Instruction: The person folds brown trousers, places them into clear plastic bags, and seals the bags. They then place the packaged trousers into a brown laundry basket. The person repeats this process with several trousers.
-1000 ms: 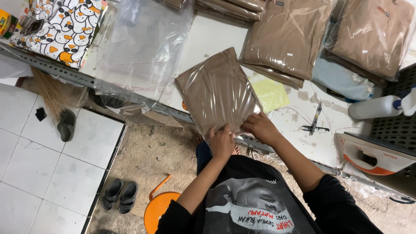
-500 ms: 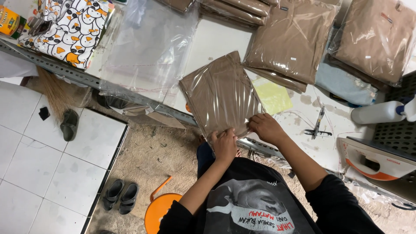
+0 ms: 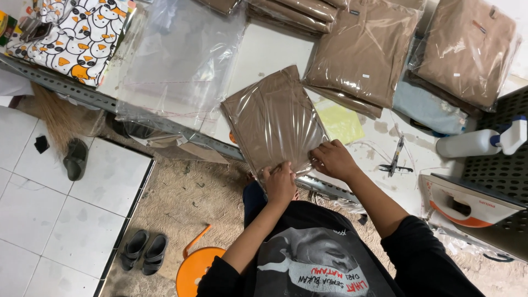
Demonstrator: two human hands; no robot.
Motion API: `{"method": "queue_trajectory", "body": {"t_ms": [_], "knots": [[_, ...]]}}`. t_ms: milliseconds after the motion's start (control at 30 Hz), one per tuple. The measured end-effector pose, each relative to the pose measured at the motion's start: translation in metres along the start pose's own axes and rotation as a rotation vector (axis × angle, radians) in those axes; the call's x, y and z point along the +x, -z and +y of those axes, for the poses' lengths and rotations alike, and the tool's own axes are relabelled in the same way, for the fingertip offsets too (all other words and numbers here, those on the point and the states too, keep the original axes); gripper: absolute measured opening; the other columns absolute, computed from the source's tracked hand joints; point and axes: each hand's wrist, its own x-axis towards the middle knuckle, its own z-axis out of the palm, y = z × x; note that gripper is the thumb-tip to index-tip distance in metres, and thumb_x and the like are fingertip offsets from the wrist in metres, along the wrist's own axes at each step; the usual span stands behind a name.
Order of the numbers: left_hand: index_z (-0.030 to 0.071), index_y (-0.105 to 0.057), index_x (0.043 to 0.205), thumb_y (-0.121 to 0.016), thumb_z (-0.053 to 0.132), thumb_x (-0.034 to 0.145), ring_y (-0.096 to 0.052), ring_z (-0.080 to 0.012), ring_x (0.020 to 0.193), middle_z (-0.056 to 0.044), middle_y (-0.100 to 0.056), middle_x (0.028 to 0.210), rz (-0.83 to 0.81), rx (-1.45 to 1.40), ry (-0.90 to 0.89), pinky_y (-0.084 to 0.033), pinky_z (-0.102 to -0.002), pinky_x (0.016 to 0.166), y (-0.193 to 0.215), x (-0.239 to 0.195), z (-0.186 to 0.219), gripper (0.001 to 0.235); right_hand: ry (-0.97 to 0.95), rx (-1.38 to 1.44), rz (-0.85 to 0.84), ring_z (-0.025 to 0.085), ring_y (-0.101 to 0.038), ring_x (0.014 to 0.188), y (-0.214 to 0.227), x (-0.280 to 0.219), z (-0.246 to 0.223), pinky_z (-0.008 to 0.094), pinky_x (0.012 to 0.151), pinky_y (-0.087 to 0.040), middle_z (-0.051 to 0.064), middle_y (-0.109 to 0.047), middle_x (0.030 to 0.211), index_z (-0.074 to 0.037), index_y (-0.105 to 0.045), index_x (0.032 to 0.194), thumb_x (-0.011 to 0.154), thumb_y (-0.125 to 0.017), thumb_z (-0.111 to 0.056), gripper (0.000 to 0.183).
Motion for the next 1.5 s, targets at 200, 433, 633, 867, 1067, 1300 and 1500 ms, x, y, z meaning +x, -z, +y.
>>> {"method": "queue_trajectory", "body": {"t_ms": [200, 433, 633, 867, 1067, 1300, 1500], "knots": [[0.004, -0.055, 0.128, -0.059, 0.015, 0.097, -0.071, -0.0275, 0.104, -0.011, -0.076, 0.093, -0.028, -0.007, 0.017, -0.02, -0.055, 0.113, 0.002, -0.001, 0.001, 0.033, -0.092, 0.184, -0.061, 0.021, -0.065, 0.111, 0.022, -0.008, 0.002, 0.038, 0.092, -0.046, -0.003, -0.072, 0.092, -0.023, -0.062, 0.096, 0.086, -0.071, -0.053, 0.033], [0.004, -0.055, 0.127, -0.061, 0.014, 0.094, -0.072, -0.0287, 0.1, -0.012, -0.077, 0.092, 0.002, -0.031, 0.003, -0.02, -0.053, 0.114, -0.002, 0.001, -0.002, 0.035, -0.078, 0.19, -0.03, 0.022, -0.063, 0.108, 0.02, -0.025, 0.036, 0.037, 0.086, -0.05, -0.004, -0.07, 0.098, -0.023, -0.067, 0.094, 0.075, -0.083, -0.042, 0.032], [0.003, -0.057, 0.126, -0.061, 0.014, 0.095, -0.072, -0.029, 0.1, -0.013, -0.077, 0.092, -0.008, -0.029, 0.008, -0.02, -0.054, 0.114, -0.002, 0.0, -0.002, 0.034, -0.033, 0.182, 0.0, 0.019, -0.065, 0.108, 0.032, -0.034, 0.041, 0.034, 0.083, -0.05, -0.006, -0.073, 0.098, -0.023, -0.072, 0.092, 0.09, -0.072, -0.028, 0.006], [0.004, -0.056, 0.127, -0.062, 0.015, 0.095, -0.072, -0.0277, 0.1, -0.013, -0.077, 0.091, -0.013, 0.003, 0.009, -0.021, -0.053, 0.113, 0.002, 0.0, 0.001, 0.034, -0.219, 0.136, -0.107, 0.015, -0.063, 0.116, 0.02, -0.027, 0.046, 0.034, 0.098, -0.045, -0.01, -0.074, 0.096, -0.027, -0.071, 0.097, 0.098, -0.064, -0.032, 0.008], [0.004, -0.056, 0.129, -0.062, 0.015, 0.096, -0.071, -0.0284, 0.103, -0.014, -0.077, 0.094, -0.05, -0.009, 0.038, -0.019, -0.053, 0.114, 0.005, -0.001, -0.002, 0.035, -0.475, 0.113, -0.124, 0.019, -0.06, 0.121, -0.034, -0.041, 0.096, 0.039, 0.103, -0.041, -0.006, -0.075, 0.099, -0.025, -0.069, 0.11, 0.096, -0.069, -0.034, 0.017], [0.003, -0.057, 0.127, -0.061, 0.012, 0.097, -0.071, -0.0269, 0.098, -0.012, -0.077, 0.09, -0.074, -0.043, 0.065, -0.02, -0.054, 0.113, 0.012, 0.0, 0.002, 0.032, -0.474, -0.206, 0.515, 0.031, -0.049, 0.144, -0.001, -0.049, 0.033, 0.046, 0.114, -0.035, 0.012, -0.063, 0.144, -0.011, -0.062, 0.143, 0.097, -0.064, -0.029, 0.049], [0.003, -0.056, 0.13, -0.063, 0.013, 0.097, -0.069, -0.0267, 0.104, -0.011, -0.076, 0.096, -0.096, -0.054, 0.059, -0.018, -0.055, 0.112, 0.009, -0.001, -0.001, 0.035, -0.152, 0.08, -0.142, 0.034, -0.018, 0.157, -0.009, -0.057, -0.014, 0.054, 0.128, -0.007, 0.023, -0.018, 0.17, -0.006, -0.015, 0.165, 0.106, -0.027, -0.044, 0.071]]}}
